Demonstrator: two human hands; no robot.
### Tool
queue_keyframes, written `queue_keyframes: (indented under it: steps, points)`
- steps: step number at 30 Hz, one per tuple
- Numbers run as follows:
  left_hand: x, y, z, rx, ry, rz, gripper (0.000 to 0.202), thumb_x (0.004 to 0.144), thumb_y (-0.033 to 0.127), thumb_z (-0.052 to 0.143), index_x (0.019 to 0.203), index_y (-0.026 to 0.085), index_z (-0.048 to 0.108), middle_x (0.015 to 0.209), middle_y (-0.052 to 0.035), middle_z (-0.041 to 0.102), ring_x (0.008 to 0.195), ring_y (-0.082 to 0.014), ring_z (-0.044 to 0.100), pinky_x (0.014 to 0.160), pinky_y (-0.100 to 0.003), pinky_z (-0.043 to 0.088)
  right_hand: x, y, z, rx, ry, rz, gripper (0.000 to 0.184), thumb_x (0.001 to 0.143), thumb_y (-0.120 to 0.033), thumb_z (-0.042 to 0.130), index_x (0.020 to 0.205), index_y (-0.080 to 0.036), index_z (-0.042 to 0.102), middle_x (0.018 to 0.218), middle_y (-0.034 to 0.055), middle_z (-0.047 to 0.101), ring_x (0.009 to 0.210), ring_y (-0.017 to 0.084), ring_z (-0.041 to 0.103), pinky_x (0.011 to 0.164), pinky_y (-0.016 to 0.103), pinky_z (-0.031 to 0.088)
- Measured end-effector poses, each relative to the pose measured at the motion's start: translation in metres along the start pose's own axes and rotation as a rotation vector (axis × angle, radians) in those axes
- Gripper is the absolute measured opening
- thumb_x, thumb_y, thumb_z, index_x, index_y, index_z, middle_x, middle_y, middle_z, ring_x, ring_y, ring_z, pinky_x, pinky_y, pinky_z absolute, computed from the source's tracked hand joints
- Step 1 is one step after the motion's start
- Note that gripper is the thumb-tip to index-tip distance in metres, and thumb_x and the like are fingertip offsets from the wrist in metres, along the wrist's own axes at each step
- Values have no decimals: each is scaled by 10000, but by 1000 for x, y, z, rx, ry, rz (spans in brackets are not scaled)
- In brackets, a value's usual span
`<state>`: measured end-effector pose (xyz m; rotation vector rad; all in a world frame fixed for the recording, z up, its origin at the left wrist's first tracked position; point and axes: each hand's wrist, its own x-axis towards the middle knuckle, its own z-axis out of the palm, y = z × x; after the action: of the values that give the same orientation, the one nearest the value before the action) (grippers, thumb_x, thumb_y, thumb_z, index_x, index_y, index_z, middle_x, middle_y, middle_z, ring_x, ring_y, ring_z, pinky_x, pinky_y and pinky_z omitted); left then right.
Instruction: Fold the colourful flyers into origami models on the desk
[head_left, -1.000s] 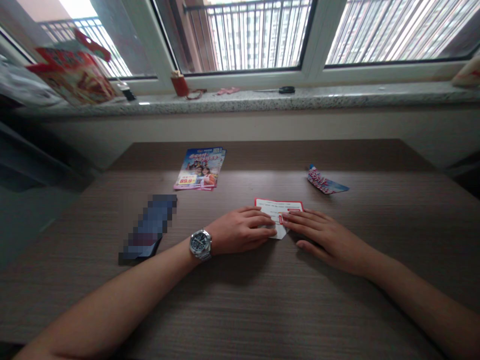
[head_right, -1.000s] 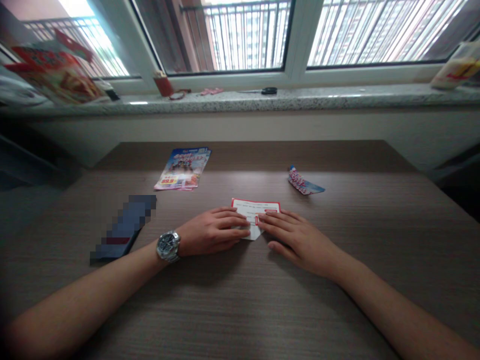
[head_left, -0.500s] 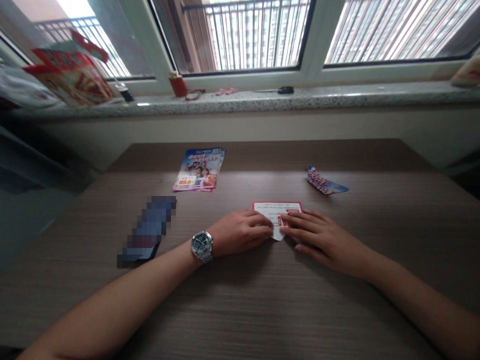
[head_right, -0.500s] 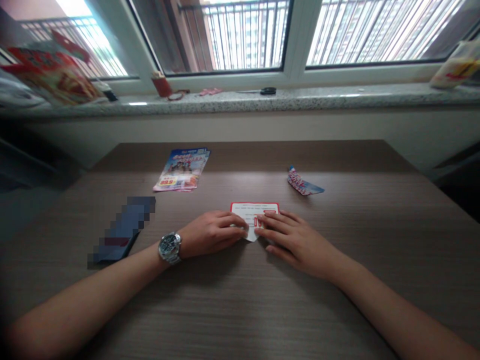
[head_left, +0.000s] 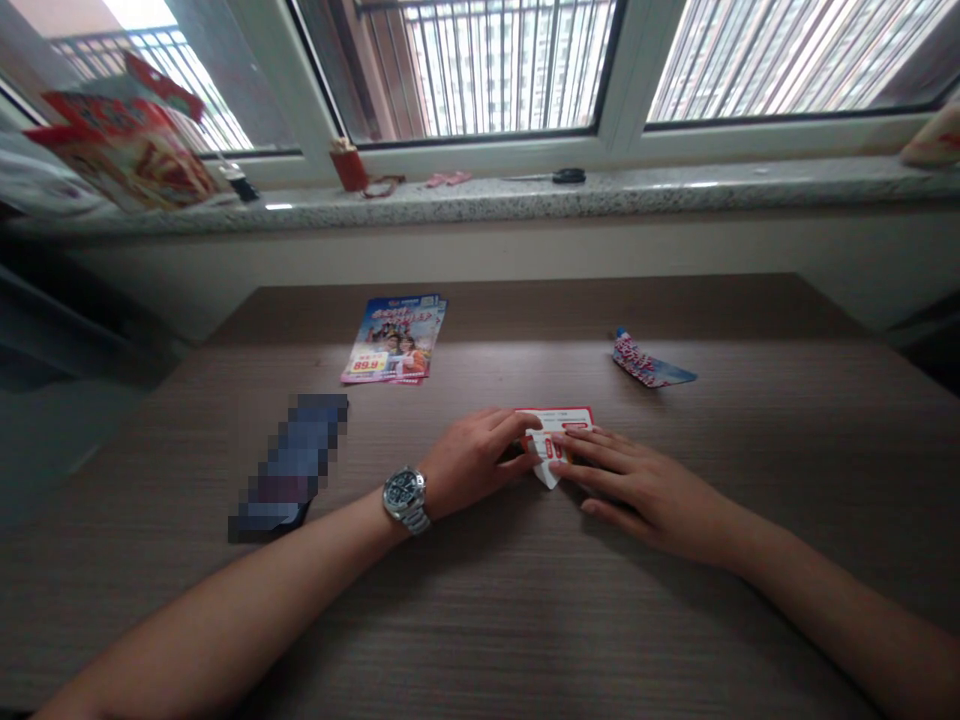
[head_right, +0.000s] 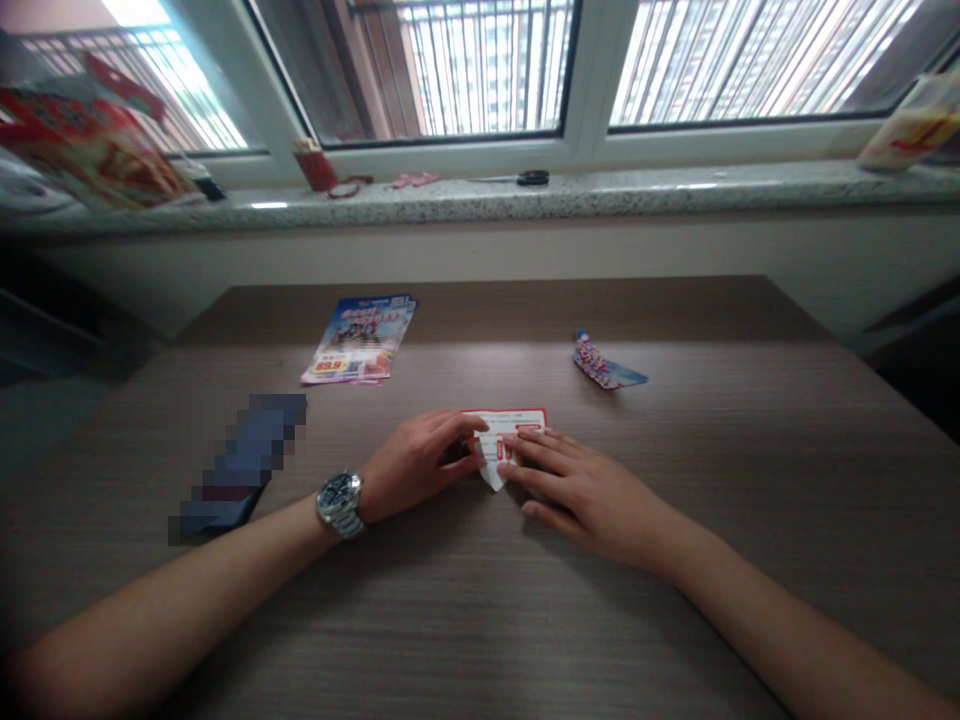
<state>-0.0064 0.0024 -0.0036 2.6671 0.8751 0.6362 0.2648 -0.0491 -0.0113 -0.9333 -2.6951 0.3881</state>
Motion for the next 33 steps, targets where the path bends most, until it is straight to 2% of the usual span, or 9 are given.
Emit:
queue_keyframes:
  steps: [4,8,16,21,26,30,33]
  points:
    - [0,0,2,-16,19,-72,273,925,341,652,1141,198,564,1034,-62,703,884,-194,654,800,-326,512,-1,0,1,-29,-19,-2,525,1001,-312,509,1515,-293,407,1607,63,348,1473,261,322,1188,530,318]
    - [1,0,4,-68,23,-123,270,904,312,683,1129,206,578,1041,-54,693,872,-182,645,787,-309,504,0,-1,1,-21,-5,-4,528,987,-315,534,1504,-297,429,1599,67,361,1469,281,327,1171,537,344]
    - [3,-1,4,-61,10,-115,247,928,348,649,1117,202,588,944,-36,661,785,-160,602,750,-295,459,1,-4,0,10,-8,-30,467,979,-305,549,1444,-305,515,1602,62,355,1473,278,320,1175,535,332]
    - [4,-3,2,-27,-9,-105,217,924,371,652,1018,189,583,872,-19,642,768,-161,577,737,-295,427,1,-3,1,-3,-18,-30,461,981,-304,543,1442,-294,518,1605,66,350,1480,285,302,1177,543,328]
    - [4,-1,-2,-40,-32,-28,176,959,337,593,883,178,581,896,-36,614,804,-162,560,734,-280,423,1,-3,1,21,-11,-19,454,976,-303,554,1430,-302,532,1597,65,370,1462,282,344,1179,529,331]
    - [3,1,-3,-136,-32,-40,65,944,234,575,933,171,563,929,-45,595,830,-158,567,748,-263,453,1,-4,0,13,-24,-12,454,979,-316,548,1433,-307,528,1602,61,361,1469,286,330,1176,533,334]
    - [3,1,-2,-174,-52,-54,63,933,213,588,975,170,567,986,-51,591,848,-156,576,769,-262,469,1,-4,0,-3,-31,-18,462,979,-325,548,1440,-302,521,1605,66,356,1473,290,319,1177,537,328]
